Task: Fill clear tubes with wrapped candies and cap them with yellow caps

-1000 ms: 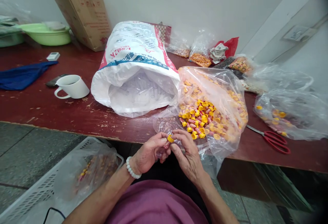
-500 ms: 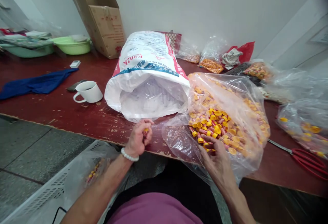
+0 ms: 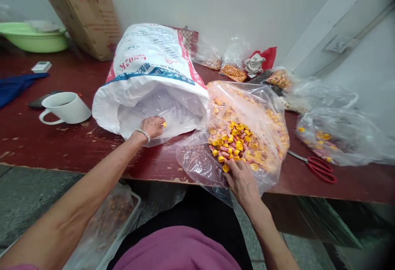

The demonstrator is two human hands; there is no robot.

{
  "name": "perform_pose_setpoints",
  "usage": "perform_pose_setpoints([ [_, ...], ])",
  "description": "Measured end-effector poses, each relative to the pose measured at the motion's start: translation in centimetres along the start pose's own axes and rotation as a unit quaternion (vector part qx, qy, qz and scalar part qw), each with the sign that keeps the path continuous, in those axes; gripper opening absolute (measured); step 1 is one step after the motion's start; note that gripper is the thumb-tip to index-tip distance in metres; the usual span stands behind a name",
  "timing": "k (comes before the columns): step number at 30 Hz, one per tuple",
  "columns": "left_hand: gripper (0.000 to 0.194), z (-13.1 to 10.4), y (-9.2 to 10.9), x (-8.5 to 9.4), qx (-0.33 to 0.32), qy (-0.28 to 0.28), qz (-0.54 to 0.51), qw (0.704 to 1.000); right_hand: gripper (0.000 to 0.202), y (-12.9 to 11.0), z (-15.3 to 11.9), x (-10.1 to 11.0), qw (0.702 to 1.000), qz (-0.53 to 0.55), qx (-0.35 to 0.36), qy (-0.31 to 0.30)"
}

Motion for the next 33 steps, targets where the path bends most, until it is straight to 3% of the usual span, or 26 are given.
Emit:
perform_pose_setpoints([
  [3,0.026,-1.1,0.1,1.0,0.018,0.02,-0.028,0.999,0.017,0.1,0.2,0.0,1.0,0.016,0.004,0.005],
  [5,0.034,-3.0,0.8,2.1,0.045,0.036,-0.161,0.985,0.013,0.1,0.4,0.0,0.999,0.039,0.003,0.018],
  [7,0.041,-5.8,2.2,2.9,0.065,0.023,-0.35,0.934,0.015,-0.3,0.8,0.3,0.997,0.058,-0.013,0.046],
  [9,0.041,-8.8,4.4,3.3,0.062,-0.021,-0.472,0.879,0.022,-1.5,1.4,1.1,0.984,0.134,-0.079,0.087],
  [11,0.037,-11.4,6.7,3.1,0.054,-0.074,-0.511,0.855,0.027,-3.6,1.9,2.1,0.935,0.293,-0.166,0.112],
  [13,0.036,-13.4,8.8,2.8,0.058,-0.122,-0.53,0.837,0.026,-6.0,2.3,3.0,0.86,0.449,-0.218,0.107],
  [15,0.039,-14.7,10.4,2.6,0.066,-0.163,-0.553,0.815,0.024,-7.8,2.3,3.5,0.829,0.504,-0.226,0.086],
  [17,0.039,-15.3,11.3,2.7,0.071,-0.2,-0.583,0.784,0.023,-8.7,2.0,3.9,0.848,0.486,-0.204,0.055],
  [20,0.031,-15.7,11.7,3.0,0.091,-0.227,-0.619,0.746,0.03,-8.4,1.4,4.4,0.908,0.407,-0.1,0.027],
  [24,0.026,-15.9,11.7,2.9,0.126,-0.222,-0.64,0.724,0.1,-8.1,0.8,4.7,0.949,0.31,0.039,0.039],
  [26,0.024,-16.2,11.9,2.7,0.136,-0.231,-0.661,0.701,0.11,-8.5,0.5,4.2,0.955,0.284,0.074,0.032],
  [28,0.022,-16.4,12.1,2.4,0.147,-0.239,-0.69,0.667,0.101,-9.0,0.4,3.6,0.955,0.282,0.081,0.043],
  [31,0.02,-16.6,12.1,1.9,0.17,-0.267,-0.726,0.61,0.093,-9.3,0.3,3.0,0.945,0.32,0.05,0.054],
  [33,0.021,-16.8,12.1,1.5,0.182,-0.311,-0.739,0.569,0.102,-9.2,0.4,2.8,0.929,0.368,0.014,0.013],
])
Point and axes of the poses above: each hand's wrist, its own z-axis towards the middle knuckle, its own x-axis out of the back of the hand, y = z × x, the point moved 1 cm from there along z, towards the middle knuckle, and after that the axes turned 9 degrees about y, right-handed, at the moved point
